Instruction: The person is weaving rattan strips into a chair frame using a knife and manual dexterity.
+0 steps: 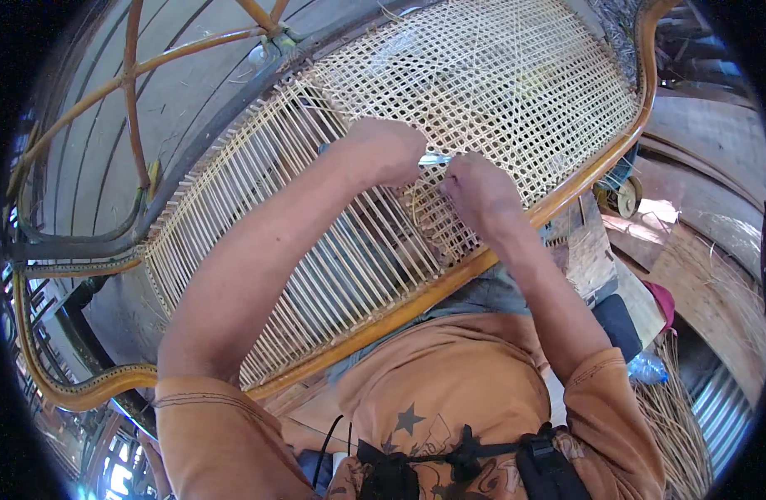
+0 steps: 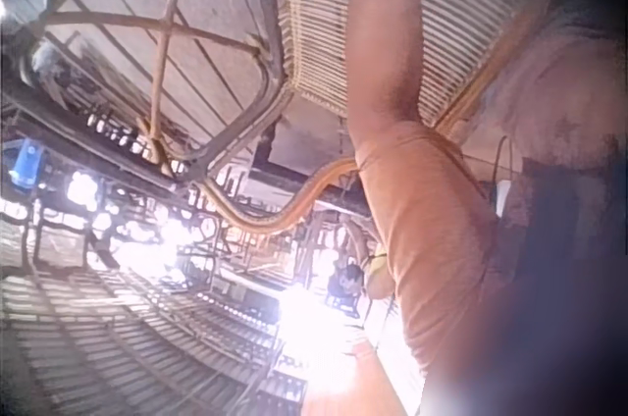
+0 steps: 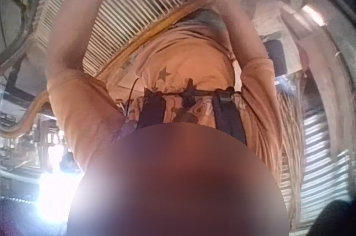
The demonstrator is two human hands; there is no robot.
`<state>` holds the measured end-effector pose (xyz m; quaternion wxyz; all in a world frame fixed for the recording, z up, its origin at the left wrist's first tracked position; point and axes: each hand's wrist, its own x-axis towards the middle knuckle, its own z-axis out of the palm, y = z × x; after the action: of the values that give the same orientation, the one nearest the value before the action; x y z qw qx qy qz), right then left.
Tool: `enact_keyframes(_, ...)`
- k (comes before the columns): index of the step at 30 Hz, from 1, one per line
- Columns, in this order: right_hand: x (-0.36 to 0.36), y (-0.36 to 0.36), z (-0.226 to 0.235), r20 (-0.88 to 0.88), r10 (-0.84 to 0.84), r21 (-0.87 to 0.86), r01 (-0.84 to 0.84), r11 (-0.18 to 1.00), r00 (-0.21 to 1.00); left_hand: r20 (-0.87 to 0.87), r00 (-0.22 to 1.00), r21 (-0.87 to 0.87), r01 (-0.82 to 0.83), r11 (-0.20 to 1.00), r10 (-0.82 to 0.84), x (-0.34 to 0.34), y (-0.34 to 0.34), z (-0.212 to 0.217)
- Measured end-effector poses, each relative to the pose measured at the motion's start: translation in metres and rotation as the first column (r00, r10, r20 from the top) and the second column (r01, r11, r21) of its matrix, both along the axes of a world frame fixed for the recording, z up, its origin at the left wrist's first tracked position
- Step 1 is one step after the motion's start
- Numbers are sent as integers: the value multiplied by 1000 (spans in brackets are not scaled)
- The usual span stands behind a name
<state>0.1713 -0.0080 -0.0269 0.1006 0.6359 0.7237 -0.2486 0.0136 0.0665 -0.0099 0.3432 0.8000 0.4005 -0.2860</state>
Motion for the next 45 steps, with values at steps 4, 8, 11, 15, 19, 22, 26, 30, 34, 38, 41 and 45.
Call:
enact_keyframes(4,43,6,10,-574,-289,-66,309,949,766,160,985,-1,-65,998,64,-21,1,-14)
enact_keyframes(8,37,4,12,-595,-358,-193,304,933,719,96,993,-15,-72,997,73,-16,-2,-4)
enact_keyframes(11,25,3,6,-543,-346,-244,251,937,765,83,996,58,-15,998,10,-14,-11,-5)
enact_keyframes(15,31,-6,-4,-576,-425,-281,319,905,698,214,977,97,-22,995,0,-24,-17,-10)
enact_keyframes(19,34,-11,-14,-674,-518,-339,401,851,528,239,970,100,-63,993,37,-29,-21,-13)
enact_keyframes(22,27,-11,-14,-627,-461,-252,397,882,627,268,961,117,-98,988,64,-31,-25,-17)
enact_keyframes(26,-9,-7,4,-574,-306,-201,232,952,759,340,892,-173,-252,952,298,-32,-23,2)
enact_keyframes(30,-22,-11,3,-543,-472,-355,320,878,694,378,865,-190,-276,942,330,-33,-21,1)
enact_keyframes(34,-19,-21,-1,-408,-499,-310,398,863,765,260,942,-24,-211,977,210,-24,-21,14)
enact_keyframes(38,-24,-23,4,-350,-403,-127,383,915,846,90,996,144,13,990,-26,-20,-10,16)
enact_keyframes(41,-29,-24,5,-337,-454,-175,419,891,825,91,987,200,109,974,-129,-16,-5,17)
enact_keyframes(45,-32,-22,6,-301,-459,-152,433,888,836,55,984,173,155,973,-167,-8,0,19)
